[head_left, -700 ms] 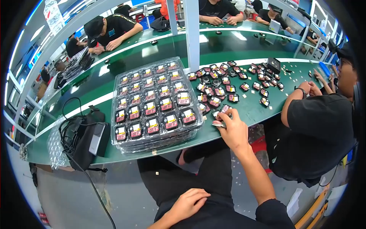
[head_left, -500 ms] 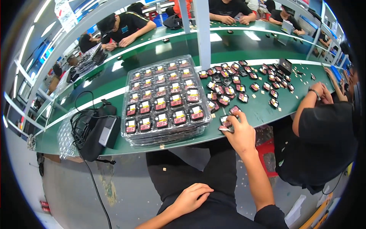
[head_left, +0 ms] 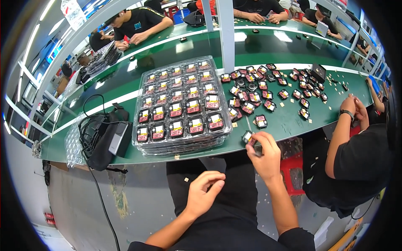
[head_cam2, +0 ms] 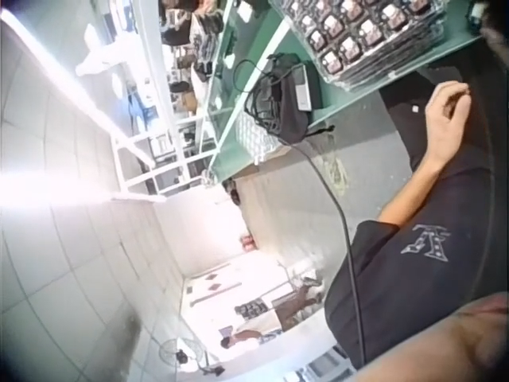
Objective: Assembling electronic components using a small screwdriver at an assembly line.
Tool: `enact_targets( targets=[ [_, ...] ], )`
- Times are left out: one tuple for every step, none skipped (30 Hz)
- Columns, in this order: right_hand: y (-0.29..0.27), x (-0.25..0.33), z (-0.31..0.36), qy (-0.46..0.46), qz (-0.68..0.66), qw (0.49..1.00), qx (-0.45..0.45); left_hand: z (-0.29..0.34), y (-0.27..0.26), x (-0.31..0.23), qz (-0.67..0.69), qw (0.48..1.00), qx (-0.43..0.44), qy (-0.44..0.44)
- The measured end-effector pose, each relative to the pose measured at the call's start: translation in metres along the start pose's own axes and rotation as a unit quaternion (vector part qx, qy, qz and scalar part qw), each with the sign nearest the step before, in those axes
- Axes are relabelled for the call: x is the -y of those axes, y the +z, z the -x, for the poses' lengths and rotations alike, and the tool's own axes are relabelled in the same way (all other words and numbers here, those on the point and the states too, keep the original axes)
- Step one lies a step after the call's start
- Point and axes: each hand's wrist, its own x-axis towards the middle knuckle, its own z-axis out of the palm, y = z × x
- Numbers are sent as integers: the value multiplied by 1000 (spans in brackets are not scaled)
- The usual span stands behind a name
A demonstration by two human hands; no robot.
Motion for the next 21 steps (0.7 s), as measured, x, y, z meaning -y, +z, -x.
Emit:
enact_targets(
  targets=[
    [-8, 13, 6, 54, -78, 995, 17, -2, 0, 5, 63, 998, -14, 15],
    [-12, 25, 13, 109, -156, 981, 35, -5, -2, 7, 92, 996, -18, 2],
    [-16, 33, 24, 123, -231, 965, 36, -8, 2, 2, 126, 992, -18, 0],
    [-17, 40, 32, 99, -277, 955, 36, -12, 6, -6, 160, 987, -20, -2],
    [-18, 48, 38, 100, -318, 941, 58, -14, 8, -13, 188, 982, -9, -23],
    [-18, 55, 42, 102, -359, 924, 78, -17, 7, -12, 190, 981, -12, -29],
    [-16, 59, 46, 107, -377, 915, 97, -19, 4, -10, 198, 980, 35, -3],
    [-16, 64, 47, 110, -368, 916, 112, -18, 2, -7, 205, 975, 83, 23],
    [-16, 65, 46, 108, -365, 913, 144, -17, 1, -4, 207, 975, 81, 25],
    [-16, 66, 45, 106, -361, 909, 177, -16, -2, -5, 207, 975, 75, 22],
    [-13, 66, 42, 108, -364, 907, 183, -15, -3, -8, 179, 983, 48, 14],
    [-10, 64, 39, 80, -354, 914, 182, -13, -5, -9, 153, 988, 21, 4],
    [-9, 67, 37, 54, -344, 919, 183, -10, -7, -8, 181, 983, 13, -4],
    [-20, 74, 27, 59, -291, 928, 227, -6, -7, -7, 212, 977, -22, -12],
    [-20, 77, 23, 59, -290, 929, 221, -7, -10, -9, 225, 974, -30, -25],
    [-18, 77, 22, 59, -289, 931, 216, -8, -13, -11, 238, 970, -37, -37],
    [-14, 75, 24, 62, -292, 929, 219, -7, -15, -11, 236, 970, -41, -41],
    [-9, 74, 27, 32, -236, 949, 205, -8, -17, -12, 255, 965, -42, -45],
    [-4, 73, 28, 2, -179, 966, 189, -9, -19, -12, 273, 960, -42, -48],
    [-2, 73, 26, 4, -182, 965, 191, -10, -20, -13, 271, 960, -45, -50],
    [-1, 73, 23, -44, -140, 973, 178, -12, -19, -14, 268, 961, -53, -37]
  ],
)
